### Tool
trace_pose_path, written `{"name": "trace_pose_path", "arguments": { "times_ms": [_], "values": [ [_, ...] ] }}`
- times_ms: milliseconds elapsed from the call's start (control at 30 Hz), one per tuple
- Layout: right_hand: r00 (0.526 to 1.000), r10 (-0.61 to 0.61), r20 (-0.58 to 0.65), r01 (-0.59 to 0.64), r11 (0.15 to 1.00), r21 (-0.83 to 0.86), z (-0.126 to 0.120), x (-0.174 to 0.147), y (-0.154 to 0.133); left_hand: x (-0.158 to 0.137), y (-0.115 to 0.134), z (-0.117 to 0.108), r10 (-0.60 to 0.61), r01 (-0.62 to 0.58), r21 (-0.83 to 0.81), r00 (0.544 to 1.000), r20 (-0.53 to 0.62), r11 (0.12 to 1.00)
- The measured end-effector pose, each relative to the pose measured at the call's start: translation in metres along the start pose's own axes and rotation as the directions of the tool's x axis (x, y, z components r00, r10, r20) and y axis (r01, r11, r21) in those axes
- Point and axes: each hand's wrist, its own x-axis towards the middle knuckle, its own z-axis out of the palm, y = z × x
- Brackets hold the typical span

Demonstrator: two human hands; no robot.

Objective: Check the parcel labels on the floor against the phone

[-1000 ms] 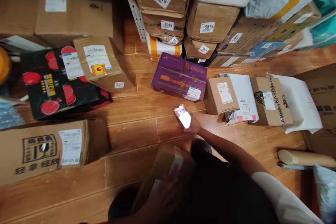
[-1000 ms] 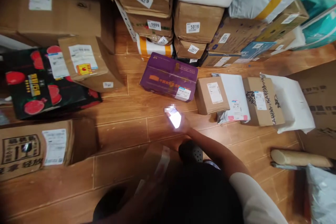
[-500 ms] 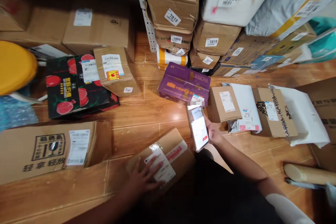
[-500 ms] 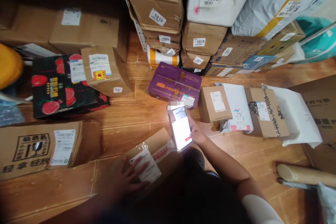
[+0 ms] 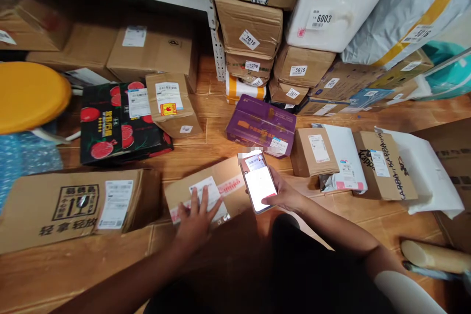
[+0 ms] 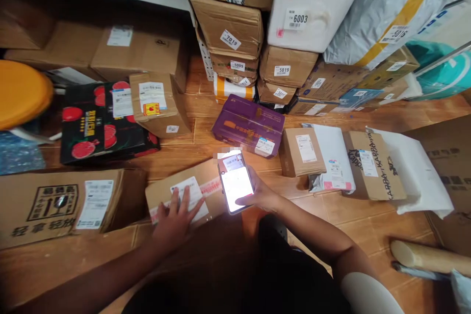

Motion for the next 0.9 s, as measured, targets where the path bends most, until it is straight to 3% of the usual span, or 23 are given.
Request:
{"name": "trace_pose_path", "arguments": {
  "times_ms": [100, 167, 233, 300, 367, 433, 533, 633, 733, 900],
  "values": [
    [0.999, -0.037, -0.025, 0.036, 0.997, -0.073, 0.005, 0.003, 0.002, 0.011, -0.024, -0.018, -0.027, 0.03, 0.069, 0.998, -0.052, 0.997],
    [0.999, -0.033, -0.007, 0.033, 0.996, -0.077, 0.012, 0.001, 0.001, 0.004, -0.033, -0.028, -0.042, 0.047, 0.088, 0.997, -0.062, 0.995],
    [0.998, 0.016, 0.059, -0.014, 0.999, -0.047, 0.02, -0.004, -0.005, -0.019, -0.04, -0.033, 0.033, -0.034, 0.034, 0.999, 0.025, 0.999],
    [0.983, 0.105, 0.15, -0.104, 0.994, -0.019, 0.029, -0.011, -0.011, -0.052, -0.046, -0.031, 0.174, -0.156, -0.118, 0.971, 0.162, 0.981],
    [0.949, 0.21, 0.237, -0.214, 0.977, -0.008, 0.037, -0.017, -0.014, -0.088, -0.051, -0.021, 0.235, -0.168, -0.255, 0.936, 0.263, 0.952],
    [0.902, 0.317, 0.293, -0.329, 0.944, -0.009, 0.047, -0.02, -0.01, -0.117, -0.055, -0.004, 0.18, -0.077, -0.315, 0.933, 0.313, 0.946],
    [0.844, 0.441, 0.305, -0.444, 0.894, -0.063, 0.061, -0.017, 0.007, -0.142, -0.06, 0.025, 0.06, 0.049, -0.354, 0.955, 0.291, 0.934],
    [0.814, 0.499, 0.297, -0.485, 0.865, -0.126, 0.074, -0.009, 0.03, -0.15, -0.062, 0.049, 0.0, 0.101, -0.397, 0.969, 0.247, 0.912],
    [0.828, 0.487, 0.278, -0.47, 0.873, -0.13, 0.084, -0.002, 0.049, -0.154, -0.062, 0.059, -0.011, 0.12, -0.43, 0.969, 0.248, 0.895],
    [0.915, 0.327, 0.234, -0.317, 0.945, -0.079, 0.104, 0.005, 0.055, -0.155, -0.065, 0.06, -0.006, 0.15, -0.475, 0.957, 0.29, 0.867]
  ]
}}
